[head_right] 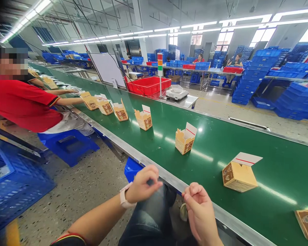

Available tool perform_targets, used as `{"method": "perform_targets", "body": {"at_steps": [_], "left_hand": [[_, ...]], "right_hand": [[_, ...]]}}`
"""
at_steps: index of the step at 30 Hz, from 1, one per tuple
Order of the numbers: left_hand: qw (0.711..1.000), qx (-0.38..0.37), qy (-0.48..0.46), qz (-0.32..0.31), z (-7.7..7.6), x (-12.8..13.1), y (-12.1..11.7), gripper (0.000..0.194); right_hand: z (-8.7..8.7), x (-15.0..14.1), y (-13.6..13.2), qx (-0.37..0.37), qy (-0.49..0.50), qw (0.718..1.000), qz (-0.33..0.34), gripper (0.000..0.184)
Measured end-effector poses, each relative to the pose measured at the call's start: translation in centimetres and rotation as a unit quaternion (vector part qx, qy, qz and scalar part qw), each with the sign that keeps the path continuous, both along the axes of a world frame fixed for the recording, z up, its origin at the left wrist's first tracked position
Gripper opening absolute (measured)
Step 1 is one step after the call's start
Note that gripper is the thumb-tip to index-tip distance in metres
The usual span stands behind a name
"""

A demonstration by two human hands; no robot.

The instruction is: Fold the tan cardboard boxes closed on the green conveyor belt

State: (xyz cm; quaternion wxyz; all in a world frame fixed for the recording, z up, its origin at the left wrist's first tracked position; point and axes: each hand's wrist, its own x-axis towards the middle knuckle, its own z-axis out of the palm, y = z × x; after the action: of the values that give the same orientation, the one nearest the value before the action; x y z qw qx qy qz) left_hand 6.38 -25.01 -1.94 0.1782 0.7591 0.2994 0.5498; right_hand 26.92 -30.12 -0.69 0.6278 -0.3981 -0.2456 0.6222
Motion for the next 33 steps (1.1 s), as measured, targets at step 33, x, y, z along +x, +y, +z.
{"method": "perform_targets", "body": {"at_steps": [33], "left_hand": [[0.886, -0.456, -0.082, 0.023, -0.1, 14.2, 17.3, 0.032]], "right_hand": [[-5.2, 5.3, 19.5, -0.011, -0.407, 0.865, -0.293, 0.031]]}}
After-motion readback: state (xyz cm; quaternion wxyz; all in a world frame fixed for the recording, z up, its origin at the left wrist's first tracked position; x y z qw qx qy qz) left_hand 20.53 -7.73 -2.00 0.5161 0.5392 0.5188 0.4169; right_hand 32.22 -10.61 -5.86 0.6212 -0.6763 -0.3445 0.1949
